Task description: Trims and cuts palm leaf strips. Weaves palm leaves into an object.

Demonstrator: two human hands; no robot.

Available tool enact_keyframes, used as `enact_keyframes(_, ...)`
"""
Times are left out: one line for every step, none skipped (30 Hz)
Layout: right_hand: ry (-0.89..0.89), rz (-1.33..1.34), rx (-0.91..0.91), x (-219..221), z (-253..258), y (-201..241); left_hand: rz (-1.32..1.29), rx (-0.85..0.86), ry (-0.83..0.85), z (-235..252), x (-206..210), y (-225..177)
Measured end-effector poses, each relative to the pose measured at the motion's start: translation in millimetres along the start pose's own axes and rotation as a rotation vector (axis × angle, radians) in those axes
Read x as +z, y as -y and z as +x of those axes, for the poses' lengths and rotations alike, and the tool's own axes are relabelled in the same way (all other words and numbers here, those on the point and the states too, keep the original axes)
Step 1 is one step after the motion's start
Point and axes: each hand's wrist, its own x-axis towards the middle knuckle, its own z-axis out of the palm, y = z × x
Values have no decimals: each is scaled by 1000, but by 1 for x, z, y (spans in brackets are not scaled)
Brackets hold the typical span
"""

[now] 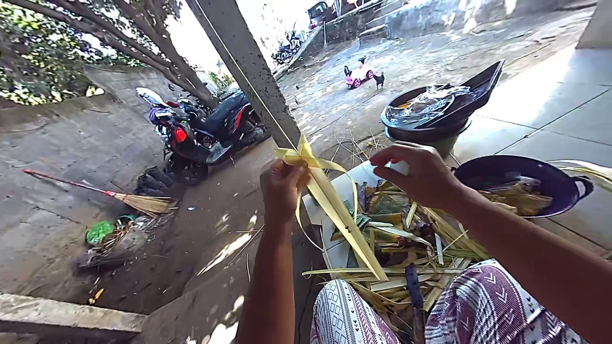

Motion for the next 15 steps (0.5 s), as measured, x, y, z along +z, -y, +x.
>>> enact_keyframes(15, 15, 8, 2, 5, 4, -25, -9, 15, -7, 7, 0)
enact_keyframes(28, 32, 15, 4, 9, 8, -48, -22, 24, -12, 15, 0)
enact_keyframes(36, 50, 16, 7, 14, 10, -71, -35, 36, -17, 21, -1)
enact_keyframes(40, 70, 12, 9, 18, 10, -92, -37, 52, -22, 27, -1)
enact_keyframes(47, 90, 12, 11, 21, 11, -103, -38, 75, -25, 32, 0)
enact_keyframes(52, 124, 21, 12, 24, 11, -113, -39, 101, -28, 36, 1)
enact_keyframes(58, 158, 40, 11, 26, 13, -120, -43, 128, -30, 39, 2)
enact_keyframes(71, 191, 68, 10, 28, 15, -136, -50, 147, -32, 42, 2)
enact_keyframes(86, 215, 99, 8, 29, 17, -161, -63, 164, -34, 45, 4)
enact_keyframes(94, 233, 120, 7, 30, 19, -187, -80, 177, -35, 48, 4)
enact_keyframes(96, 238, 130, 5, 30, 19, -203, -92, 190, -36, 50, 5)
enact_keyframes(93, 235, 130, 4, 30, 20, -217, -102, 198, -37, 52, 6)
enact_keyframes(87, 227, 132, 3, 30, 20, -228, -115, 199, -38, 54, 8)
enact_keyframes(81, 222, 140, 2, 29, 19, -229, -131, 198, -39, 56, 9)
enact_keyframes(81, 224, 152, 2, 28, 19, -225, -149, 196, -39, 58, 9)
